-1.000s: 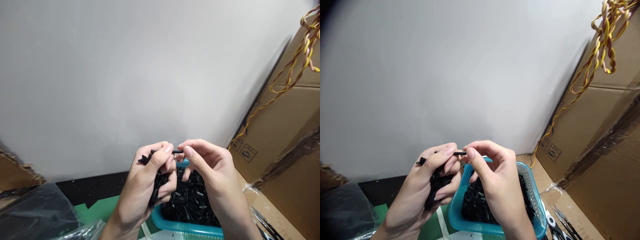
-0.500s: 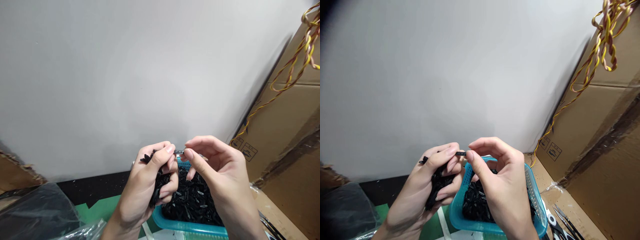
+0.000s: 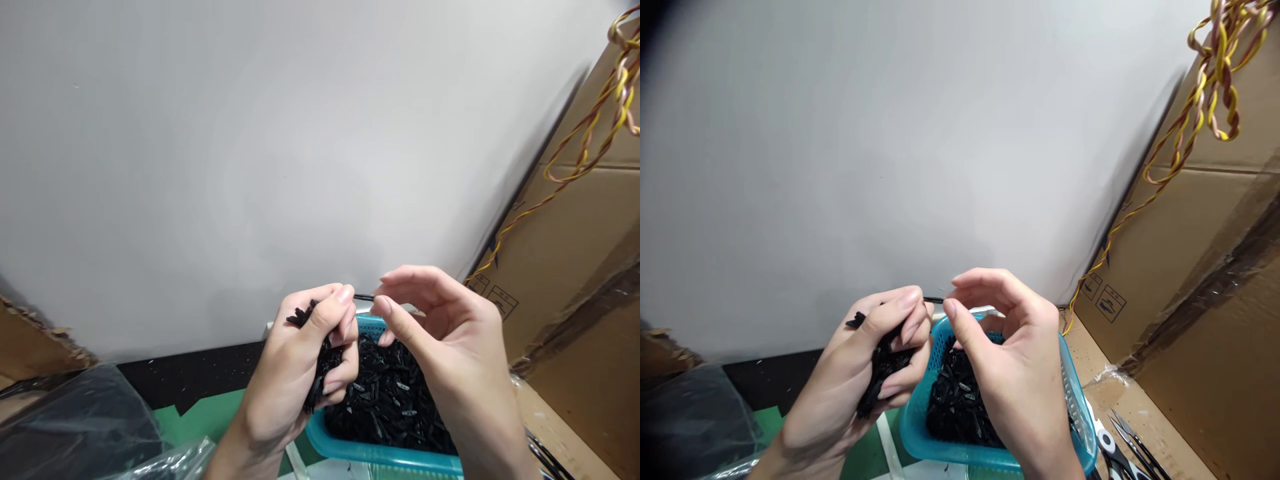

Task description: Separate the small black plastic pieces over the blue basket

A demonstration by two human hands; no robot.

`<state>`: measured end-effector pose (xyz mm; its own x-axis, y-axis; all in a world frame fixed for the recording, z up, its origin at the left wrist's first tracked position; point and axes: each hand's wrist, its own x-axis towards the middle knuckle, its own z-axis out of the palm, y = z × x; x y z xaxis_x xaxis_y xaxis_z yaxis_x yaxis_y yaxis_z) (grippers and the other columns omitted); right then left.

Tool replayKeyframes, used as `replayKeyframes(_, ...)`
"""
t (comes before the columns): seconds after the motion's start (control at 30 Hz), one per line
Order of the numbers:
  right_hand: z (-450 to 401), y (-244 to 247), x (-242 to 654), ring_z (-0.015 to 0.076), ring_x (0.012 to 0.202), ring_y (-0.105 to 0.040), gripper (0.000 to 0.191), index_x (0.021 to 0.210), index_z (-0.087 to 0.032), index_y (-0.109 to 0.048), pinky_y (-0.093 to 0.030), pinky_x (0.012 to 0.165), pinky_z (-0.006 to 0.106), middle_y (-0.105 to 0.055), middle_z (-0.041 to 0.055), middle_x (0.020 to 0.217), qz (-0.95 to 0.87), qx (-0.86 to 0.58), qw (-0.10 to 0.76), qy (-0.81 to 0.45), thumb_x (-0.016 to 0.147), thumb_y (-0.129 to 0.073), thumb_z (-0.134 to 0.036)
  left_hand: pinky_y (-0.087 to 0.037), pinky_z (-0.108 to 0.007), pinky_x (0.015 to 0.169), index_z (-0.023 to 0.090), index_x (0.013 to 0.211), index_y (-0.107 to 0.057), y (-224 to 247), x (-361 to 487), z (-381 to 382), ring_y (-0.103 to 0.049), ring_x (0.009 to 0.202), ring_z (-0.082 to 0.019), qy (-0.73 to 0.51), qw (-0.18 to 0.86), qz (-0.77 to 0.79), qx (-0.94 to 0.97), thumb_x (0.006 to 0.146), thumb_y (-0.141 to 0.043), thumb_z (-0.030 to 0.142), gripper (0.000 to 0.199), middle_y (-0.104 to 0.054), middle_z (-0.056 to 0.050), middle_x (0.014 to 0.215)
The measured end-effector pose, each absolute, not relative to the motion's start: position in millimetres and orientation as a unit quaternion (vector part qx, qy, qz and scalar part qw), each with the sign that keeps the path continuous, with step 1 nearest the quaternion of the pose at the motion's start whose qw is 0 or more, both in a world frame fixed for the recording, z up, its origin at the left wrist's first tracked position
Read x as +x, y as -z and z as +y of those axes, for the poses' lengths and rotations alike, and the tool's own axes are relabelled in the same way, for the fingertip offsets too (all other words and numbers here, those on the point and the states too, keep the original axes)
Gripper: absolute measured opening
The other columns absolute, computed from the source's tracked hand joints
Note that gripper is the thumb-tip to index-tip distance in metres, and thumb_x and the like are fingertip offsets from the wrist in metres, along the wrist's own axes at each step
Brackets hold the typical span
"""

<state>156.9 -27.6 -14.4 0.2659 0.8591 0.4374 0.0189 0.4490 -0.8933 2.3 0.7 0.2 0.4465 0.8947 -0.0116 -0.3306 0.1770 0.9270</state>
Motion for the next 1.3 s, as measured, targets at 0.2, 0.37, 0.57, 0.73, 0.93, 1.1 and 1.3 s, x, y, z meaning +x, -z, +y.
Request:
replayKeyframes(0.2,-25,14,170,0.0207,0.094,-0.075,0.008,0.1,-0.027,-0.083,-0.064,0.082,0.033,-0.08,0.0033,0.103,-0.57,-0.482,0.626,-0.226,0.094,-0.078,-0.025,-0.024,-0.015,0.037,0.023,0.072,-0.044,8,3,2,-0.027,0.037,-0.004,-0.353,0.654,0.357,0.565,0.092,-0.076,0.047,0.045,-0.036,0.011,0.045)
replayKeyframes(0.37,-31,9,171,0.0199,0.094,-0.074,0.011,0.095,-0.03,-0.084,-0.06,0.083,0.032,-0.079,0.0003,0.098,-0.619,-0.411,0.61,-0.276,0.096,-0.076,-0.023,-0.025,-0.02,0.042,0.021,0.08,-0.058,13,7,4,-0.034,0.045,-0.008,-0.361,0.569,0.418,0.609,0.083,-0.081,0.037,0.028,-0.043,0.008,0.054)
replayKeyframes(0.57,-33,5,166,0.021,0.097,-0.071,0.018,0.095,-0.031,-0.086,-0.054,0.087,0.035,-0.078,-0.0007,0.101,-0.661,-0.453,0.541,-0.255,0.089,-0.081,-0.015,-0.031,-0.024,0.058,0.02,0.07,-0.051,13,10,8,-0.035,0.068,-0.013,-0.352,0.483,0.407,0.691,0.088,-0.063,0.02,0.021,-0.045,0.005,0.07)
replayKeyframes(0.73,-33,5,167,0.0192,0.09,-0.067,0.018,0.091,-0.031,-0.085,-0.05,0.08,0.035,-0.074,-0.0015,0.097,-0.678,-0.462,0.516,-0.247,0.094,-0.076,-0.015,-0.031,-0.025,0.062,0.02,0.074,-0.046,15,11,9,-0.033,0.075,-0.013,-0.317,0.474,0.395,0.72,0.091,-0.057,0.014,0.022,-0.041,0.005,0.075)
replayKeyframes(0.93,-31,8,169,0.0155,0.083,-0.064,0.014,0.088,-0.027,-0.076,-0.049,0.076,0.029,-0.072,-0.0041,0.085,-0.619,-0.471,0.572,-0.261,0.1,-0.072,-0.022,-0.03,-0.021,0.051,0.02,0.082,-0.06,11,11,2,-0.035,0.056,-0.009,-0.335,0.535,0.381,0.676,0.096,-0.065,0.026,0.016,-0.038,0.008,0.061)
replayKeyframes(1.1,-28,12,170,0.0122,0.075,-0.064,0.011,0.092,-0.027,-0.076,-0.051,0.069,0.023,-0.071,-0.0045,0.083,-0.564,-0.415,0.629,-0.338,0.101,-0.076,-0.033,-0.024,-0.017,0.042,0.02,0.076,-0.053,8,13,-4,-0.032,0.045,-0.005,-0.386,0.621,0.326,0.599,0.092,-0.077,0.028,0.03,-0.04,0.009,0.055)
replayKeyframes(1.3,-26,16,170,0.0112,0.069,-0.057,0.013,0.09,-0.025,-0.078,-0.05,0.063,0.02,-0.066,-0.0033,0.076,-0.536,-0.381,0.664,-0.357,0.099,-0.08,-0.035,-0.023,-0.016,0.038,0.019,0.067,-0.047,12,9,0,-0.033,0.039,-0.003,-0.434,0.671,0.233,0.554,0.103,-0.065,0.044,0.047,-0.036,0.008,0.057)
